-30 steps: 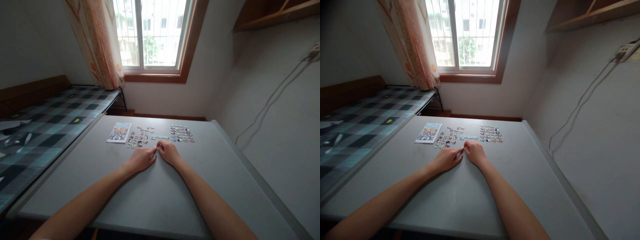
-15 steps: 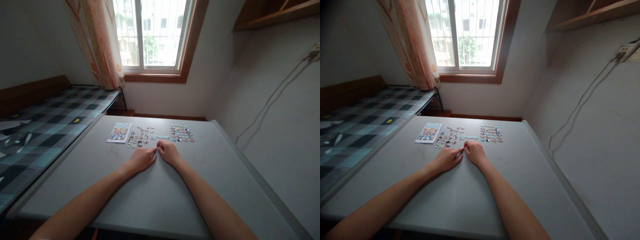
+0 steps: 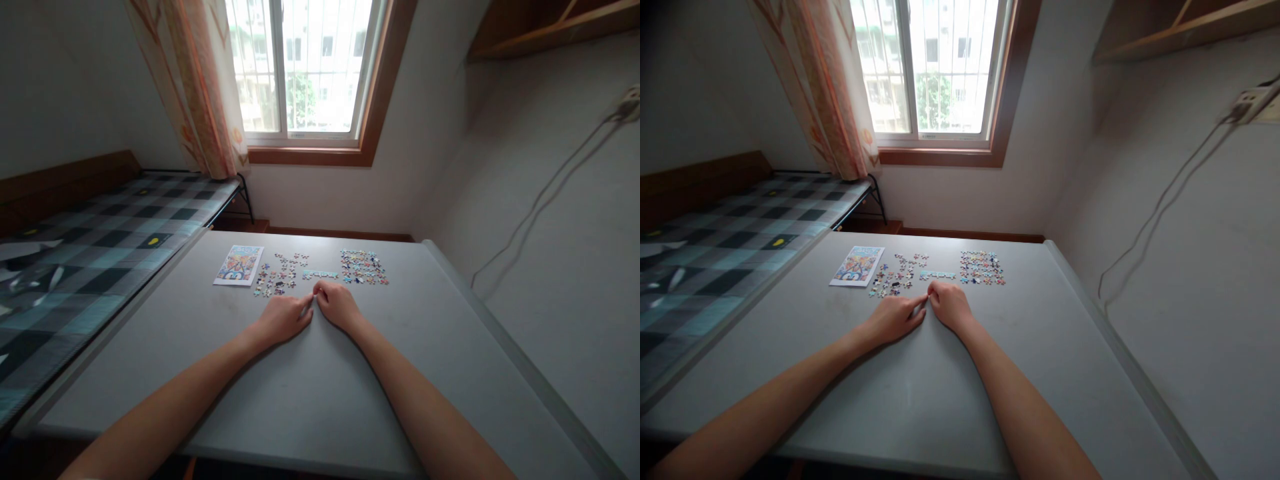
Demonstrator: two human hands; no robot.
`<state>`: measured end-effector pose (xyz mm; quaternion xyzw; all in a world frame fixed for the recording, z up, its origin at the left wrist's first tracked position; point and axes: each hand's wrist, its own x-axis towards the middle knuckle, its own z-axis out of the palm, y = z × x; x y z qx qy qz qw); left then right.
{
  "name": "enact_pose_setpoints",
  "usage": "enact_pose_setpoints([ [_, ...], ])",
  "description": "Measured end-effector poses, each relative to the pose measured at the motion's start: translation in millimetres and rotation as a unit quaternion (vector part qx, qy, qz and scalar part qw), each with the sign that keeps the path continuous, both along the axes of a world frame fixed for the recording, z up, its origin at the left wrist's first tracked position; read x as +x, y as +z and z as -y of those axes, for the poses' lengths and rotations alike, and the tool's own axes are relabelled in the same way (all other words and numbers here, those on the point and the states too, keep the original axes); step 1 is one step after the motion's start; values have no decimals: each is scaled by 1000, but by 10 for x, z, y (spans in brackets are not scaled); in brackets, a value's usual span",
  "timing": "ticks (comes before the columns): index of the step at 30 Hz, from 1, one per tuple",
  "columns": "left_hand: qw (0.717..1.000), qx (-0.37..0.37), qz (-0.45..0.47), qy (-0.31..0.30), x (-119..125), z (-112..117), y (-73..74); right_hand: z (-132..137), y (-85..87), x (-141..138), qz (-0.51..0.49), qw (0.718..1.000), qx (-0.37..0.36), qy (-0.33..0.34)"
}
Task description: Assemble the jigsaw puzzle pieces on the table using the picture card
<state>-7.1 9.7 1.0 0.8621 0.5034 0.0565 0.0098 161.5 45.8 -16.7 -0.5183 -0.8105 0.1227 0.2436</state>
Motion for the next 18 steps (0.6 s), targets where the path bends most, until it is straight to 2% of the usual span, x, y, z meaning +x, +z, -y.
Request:
enact_pose_setpoints([
  [4,1000,-1,2,-1,3,0,1,-10,-22,0,-30,1000,3,9],
  [9,1000,4,-12,-2,11,6,21,-15,-26,-14,-106,992,60,39],
  [18,1000,-4,-4,4,12,-6,-13,1,-2,-51,-15,998,22,58],
])
